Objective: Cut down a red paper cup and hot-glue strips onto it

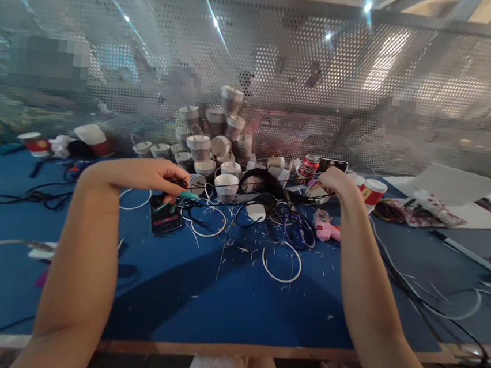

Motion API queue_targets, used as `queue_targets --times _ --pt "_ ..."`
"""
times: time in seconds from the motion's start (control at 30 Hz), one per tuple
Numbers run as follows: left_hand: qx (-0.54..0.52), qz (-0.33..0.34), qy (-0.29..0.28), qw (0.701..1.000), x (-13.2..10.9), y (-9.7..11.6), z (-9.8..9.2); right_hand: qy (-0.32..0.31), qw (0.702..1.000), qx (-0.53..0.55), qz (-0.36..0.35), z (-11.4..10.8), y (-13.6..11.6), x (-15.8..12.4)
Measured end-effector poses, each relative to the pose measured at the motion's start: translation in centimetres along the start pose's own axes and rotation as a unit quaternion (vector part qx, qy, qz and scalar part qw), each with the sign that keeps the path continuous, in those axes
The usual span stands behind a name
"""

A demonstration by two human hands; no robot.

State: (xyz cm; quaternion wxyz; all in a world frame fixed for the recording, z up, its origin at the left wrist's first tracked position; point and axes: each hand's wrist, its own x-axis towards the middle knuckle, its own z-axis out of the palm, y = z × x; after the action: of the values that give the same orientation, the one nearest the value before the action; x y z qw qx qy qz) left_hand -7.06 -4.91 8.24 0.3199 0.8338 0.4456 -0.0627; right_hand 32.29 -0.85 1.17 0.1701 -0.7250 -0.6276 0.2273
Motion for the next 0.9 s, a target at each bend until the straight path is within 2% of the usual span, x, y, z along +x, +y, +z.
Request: queue_targets --times 0.07,0.13,0.17,0.23,0.3,0.33,0.5,0.6,0.73,0.9 --pt "-0.033 0.004 0.013 0.999 -0.6 -0.4 -0.3 -0.021 0.998 -0.038 0.040 -0.4 0.7 0.0" --pt "-0.068 0.016 0.077 0.995 -0.7 -0.7 -0.4 -0.058 0.995 -0.063 0.056 -0.9 1.0 -0.4" --pt "-0.079 0.021 0.126 0.989 -0.6 -0.6 -0.3 -0.090 0.992 -0.070 0.045 -1.2 0.9 -0.9" --pt "-0.094 0.028 0.200 0.975 0.2 -0.2 0.1 -0.182 0.981 -0.069 -0.024 -1.7 0.1 -2.1" --pt "-0.118 0.041 0.218 0.968 1.4 0.5 0.6 -0.245 0.960 -0.045 -0.132 -1.6 -1.5 -3.6" --pt "-0.133 0.051 0.213 0.966 2.0 1.0 0.9 -0.255 0.949 -0.020 -0.184 -1.4 -2.5 -4.4" --pt "-0.152 0.097 0.186 0.966 4.9 3.1 2.8 -0.224 0.914 0.109 -0.319 2.5 -8.2 -7.1" --pt "-0.151 0.115 0.171 0.967 5.8 4.0 3.7 -0.177 0.907 0.114 -0.364 5.0 -10.0 -7.4" --pt "-0.157 0.114 0.170 0.966 6.0 4.2 3.9 -0.123 0.922 0.068 -0.361 5.4 -9.8 -6.4" --pt "-0.131 0.082 0.172 0.973 5.3 3.4 3.1 -0.059 0.964 -0.014 -0.258 3.6 -7.1 -3.6"
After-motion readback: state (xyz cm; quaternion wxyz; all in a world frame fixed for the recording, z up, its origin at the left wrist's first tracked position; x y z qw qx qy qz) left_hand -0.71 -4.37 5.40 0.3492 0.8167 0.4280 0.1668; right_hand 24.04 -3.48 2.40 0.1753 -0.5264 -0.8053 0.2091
